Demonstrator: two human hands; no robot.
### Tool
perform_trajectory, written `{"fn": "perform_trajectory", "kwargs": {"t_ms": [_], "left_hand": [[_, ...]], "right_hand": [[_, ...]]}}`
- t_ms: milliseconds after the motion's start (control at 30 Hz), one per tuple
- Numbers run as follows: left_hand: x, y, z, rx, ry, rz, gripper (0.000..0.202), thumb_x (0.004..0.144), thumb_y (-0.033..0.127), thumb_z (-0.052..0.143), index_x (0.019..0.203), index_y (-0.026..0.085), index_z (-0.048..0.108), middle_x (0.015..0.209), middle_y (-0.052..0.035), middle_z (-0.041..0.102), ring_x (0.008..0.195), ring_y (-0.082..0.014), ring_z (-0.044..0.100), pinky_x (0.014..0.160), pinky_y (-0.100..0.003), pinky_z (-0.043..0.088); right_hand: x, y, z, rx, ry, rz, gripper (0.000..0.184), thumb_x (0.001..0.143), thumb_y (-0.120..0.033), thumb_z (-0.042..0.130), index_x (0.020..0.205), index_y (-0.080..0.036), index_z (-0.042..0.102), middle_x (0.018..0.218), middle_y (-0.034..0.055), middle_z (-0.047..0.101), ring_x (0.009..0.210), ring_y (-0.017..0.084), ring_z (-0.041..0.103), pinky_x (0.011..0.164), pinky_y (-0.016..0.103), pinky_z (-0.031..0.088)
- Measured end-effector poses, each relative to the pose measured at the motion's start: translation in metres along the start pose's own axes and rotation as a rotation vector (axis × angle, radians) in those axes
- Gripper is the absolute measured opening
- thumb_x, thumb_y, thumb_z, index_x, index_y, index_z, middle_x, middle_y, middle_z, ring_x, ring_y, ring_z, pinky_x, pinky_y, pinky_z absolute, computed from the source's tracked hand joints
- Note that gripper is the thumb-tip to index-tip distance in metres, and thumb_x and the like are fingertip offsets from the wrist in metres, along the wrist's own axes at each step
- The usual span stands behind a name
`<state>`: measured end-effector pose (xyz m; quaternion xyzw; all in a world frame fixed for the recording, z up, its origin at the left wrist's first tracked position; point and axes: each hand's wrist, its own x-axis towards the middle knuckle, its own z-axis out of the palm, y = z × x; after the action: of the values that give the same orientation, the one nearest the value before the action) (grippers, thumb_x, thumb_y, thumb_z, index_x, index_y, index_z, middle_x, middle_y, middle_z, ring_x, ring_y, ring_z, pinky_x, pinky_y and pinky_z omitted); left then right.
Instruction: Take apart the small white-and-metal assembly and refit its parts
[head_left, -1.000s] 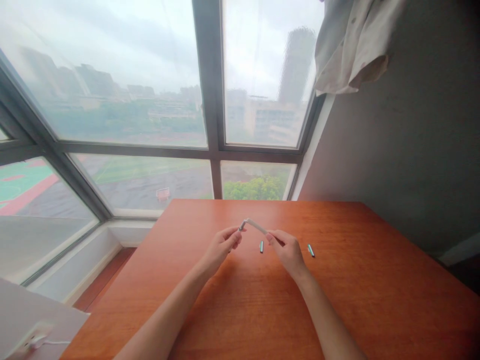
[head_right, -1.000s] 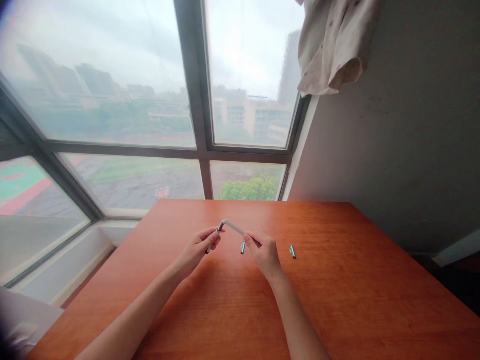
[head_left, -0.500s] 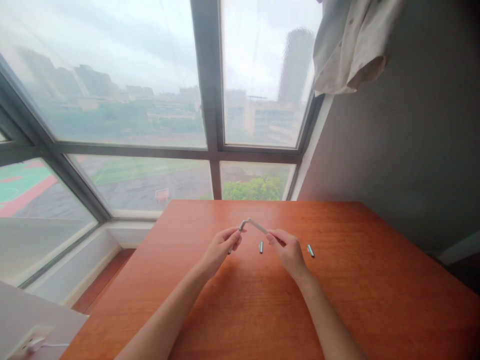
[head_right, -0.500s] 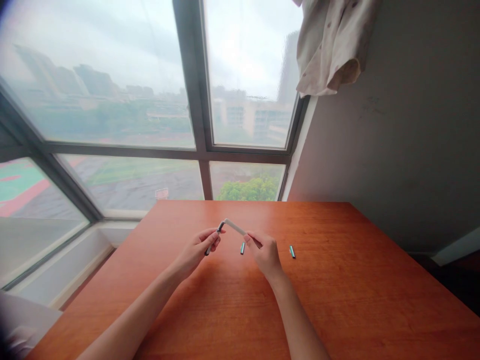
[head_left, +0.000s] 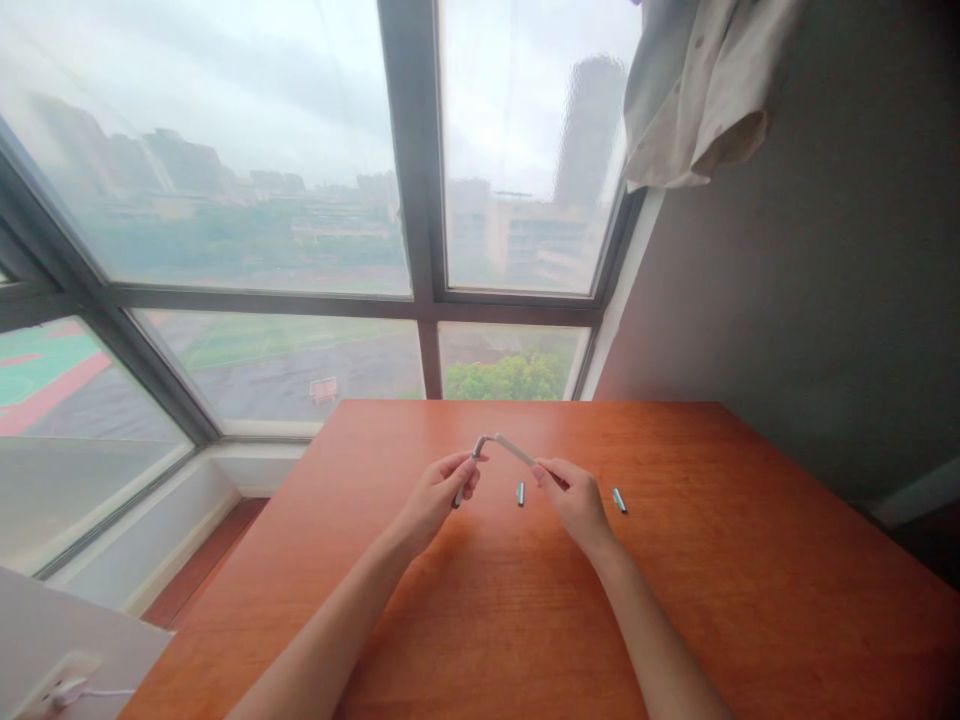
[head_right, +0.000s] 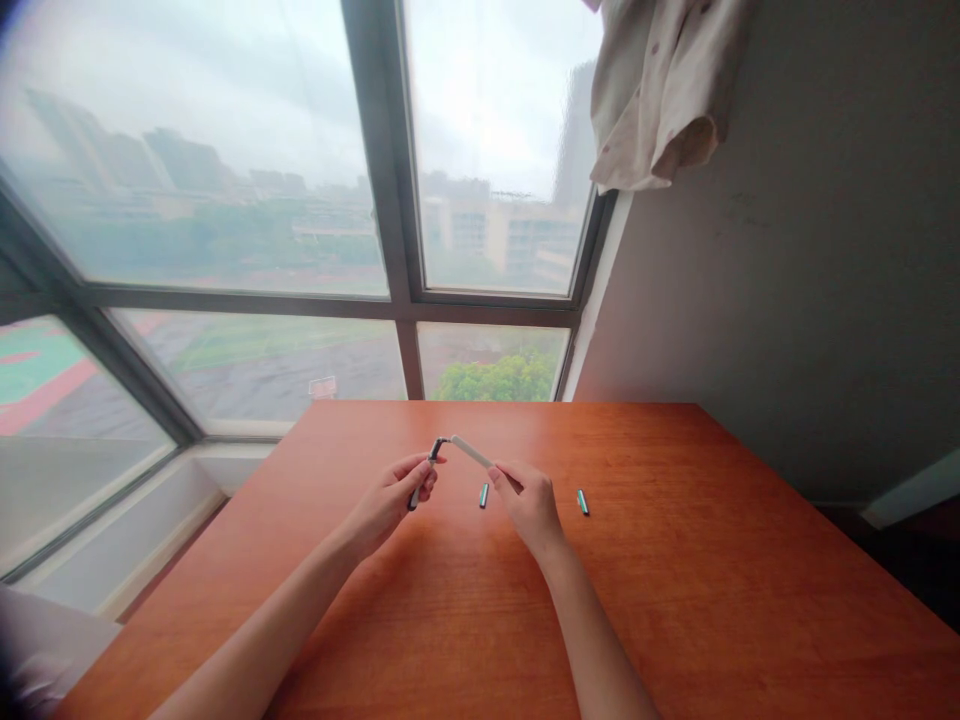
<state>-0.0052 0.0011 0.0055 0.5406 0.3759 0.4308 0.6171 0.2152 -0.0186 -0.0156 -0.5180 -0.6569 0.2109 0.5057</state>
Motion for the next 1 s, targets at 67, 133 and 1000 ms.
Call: {"fn": "perform_trajectory", "kwargs": {"t_ms": [67,133,1000], "left_hand": [[0.0003,0.0002,0.0001,-0.011,0.0,0.001,0.046,0.082,0.048,0.057,0.11,0.013,0.064,0.068,-0.0001,0.048,0.059,-0.0102,0.041,0.057,-0.023,0.033],[0.0005,0.0001,0.0002,-0.008,0.004,0.003,0.045,0.082,0.048,0.057,0.11,0.013,0.064,0.068,-0.0001,0.048,0.059,-0.0102,0.041,0.057,-0.023,0.033],[0.0019,-0.0066,-0.0009,0.05,0.025,0.035,0.042,0.083,0.047,0.056,0.109,0.015,0.064,0.067,0.0004,0.049,0.058,-0.0103,0.041,0.056,-0.023,0.031]], "right_hand": [[0.0001,-0.0005,-0.0008,-0.002,-0.008,0.002,0.033,0.087,-0.042,0.05,0.087,-0.018,0.073,0.073,0.0051,0.069,0.066,0.018,0.06,0.059,0.025,0.045],[0.0002,-0.0015,-0.002,-0.005,-0.002,0.002,0.032,0.087,-0.041,0.051,0.087,-0.018,0.073,0.074,0.0051,0.069,0.066,0.018,0.061,0.059,0.025,0.045],[0.0001,-0.0015,-0.0008,-0.011,0.005,0.112,0.041,0.087,-0.047,0.046,0.095,-0.014,0.069,0.066,0.0025,0.064,0.063,0.017,0.059,0.06,0.023,0.042]]}}
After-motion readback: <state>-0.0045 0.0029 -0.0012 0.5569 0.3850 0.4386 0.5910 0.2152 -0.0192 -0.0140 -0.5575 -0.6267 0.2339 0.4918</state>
